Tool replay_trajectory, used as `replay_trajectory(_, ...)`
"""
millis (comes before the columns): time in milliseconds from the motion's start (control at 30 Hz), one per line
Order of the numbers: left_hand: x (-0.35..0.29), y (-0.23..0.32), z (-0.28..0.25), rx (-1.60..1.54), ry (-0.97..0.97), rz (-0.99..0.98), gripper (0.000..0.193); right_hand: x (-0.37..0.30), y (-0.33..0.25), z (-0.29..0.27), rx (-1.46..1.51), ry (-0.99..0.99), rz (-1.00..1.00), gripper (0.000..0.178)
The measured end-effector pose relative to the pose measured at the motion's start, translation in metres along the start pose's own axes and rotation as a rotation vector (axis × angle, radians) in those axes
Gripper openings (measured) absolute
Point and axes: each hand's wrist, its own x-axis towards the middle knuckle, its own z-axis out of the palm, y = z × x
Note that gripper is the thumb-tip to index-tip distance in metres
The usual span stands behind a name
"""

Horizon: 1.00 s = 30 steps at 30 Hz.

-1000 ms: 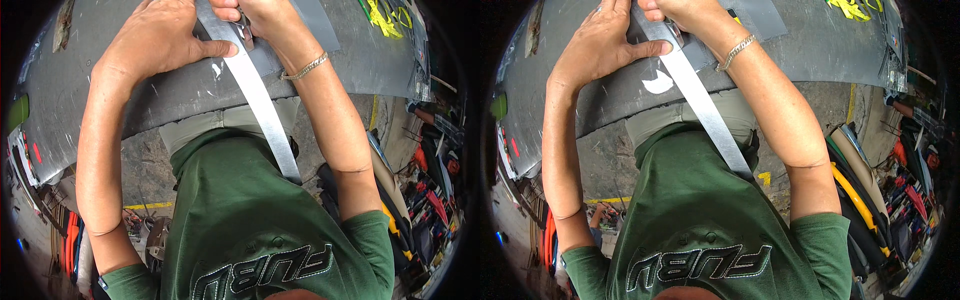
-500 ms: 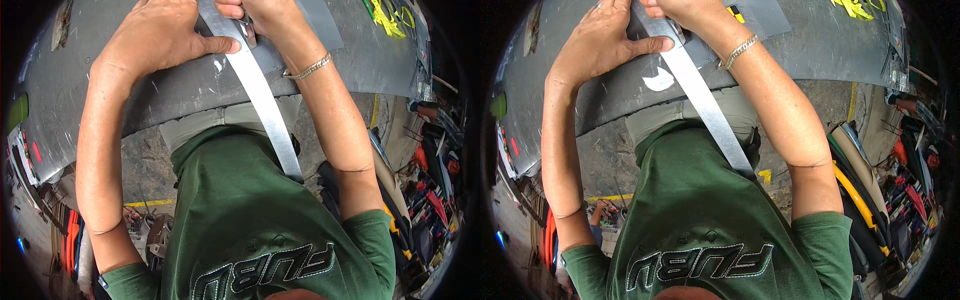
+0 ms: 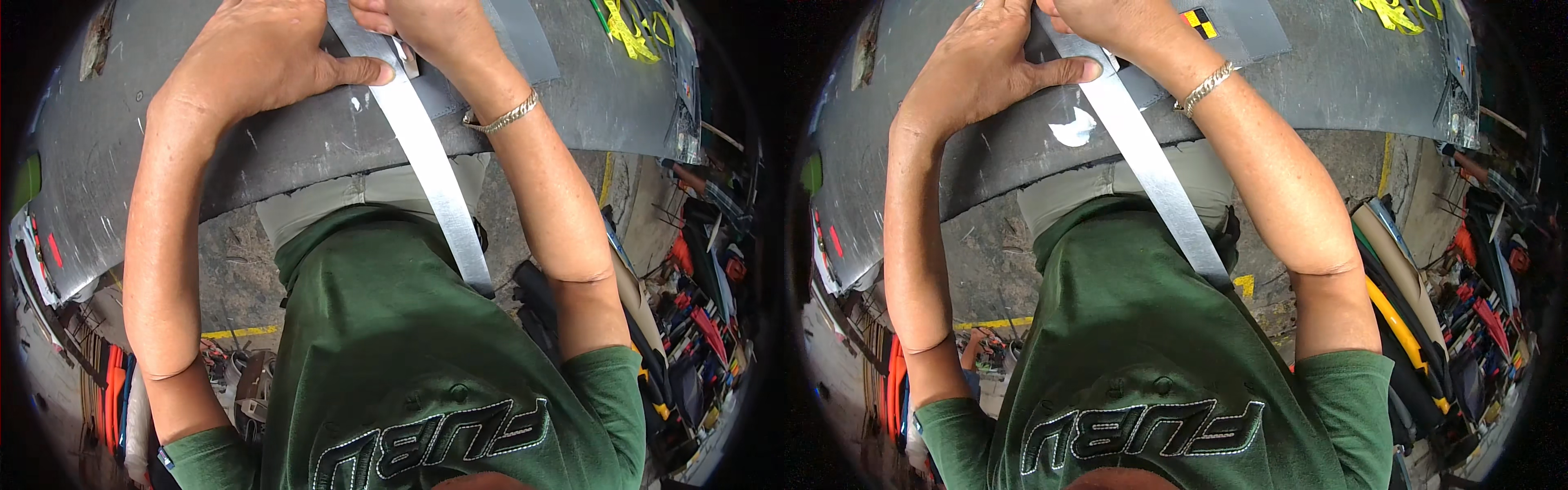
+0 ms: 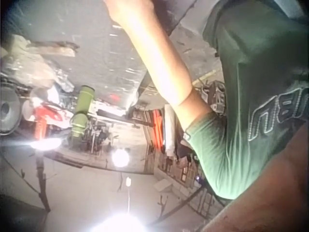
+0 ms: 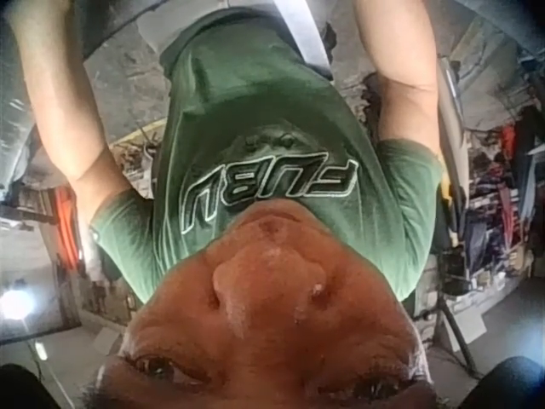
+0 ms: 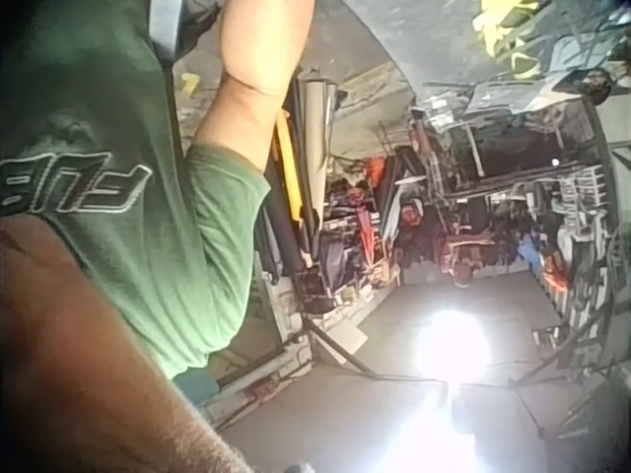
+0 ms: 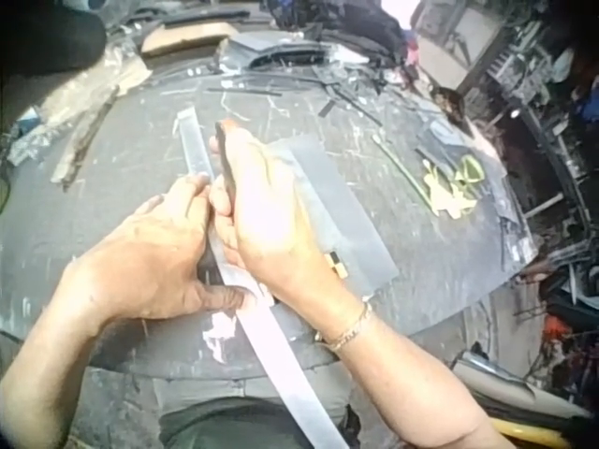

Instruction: Measure and cut pieces of textile material using a utility knife and a metal ruler on a workbench.

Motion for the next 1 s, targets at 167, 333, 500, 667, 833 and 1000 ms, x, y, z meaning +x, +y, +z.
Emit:
replay_trajectory(167, 0.003, -0.001, 0.003, 0.031, -0.013, -0.014, 0.111, -0.001, 0.011, 0.011, 0.28, 0.023, 0.016, 0.069)
replay_trajectory(333, 0.004, 0.003, -0.005, 0.042, -0.048, -0.037, 0.115, 0.035, -0.024, -0.022, 0.778, -0.374, 0.749, 0.049)
replay_trajectory(500, 0.005, 0.007, -0.008, 0.035, -0.031, -0.043, 0.119, 0.022, -0.012, 0.0, 0.743, -0.091, 0.423, 0.037)
replay_trajectory(667, 0.004, 0.002, -0.009, -0.028, -0.117, -0.077, 0.119, 0.046, -0.029, 0.007, 0.161, -0.196, 0.626, 0.039)
replay_trajectory(833, 0.003, -0.001, 0.0, -0.04, 0.018, -0.038, 0.12, 0.05, -0.029, -0.011, 1.099, -0.052, 0.907, 0.043)
replay_trajectory(1000, 0.017, -0.024, 0.057, -0.078, 0.391, 0.095, 0.124, 0.05, -0.034, -0.073, 0.969, 0.169, 0.877, 0.049)
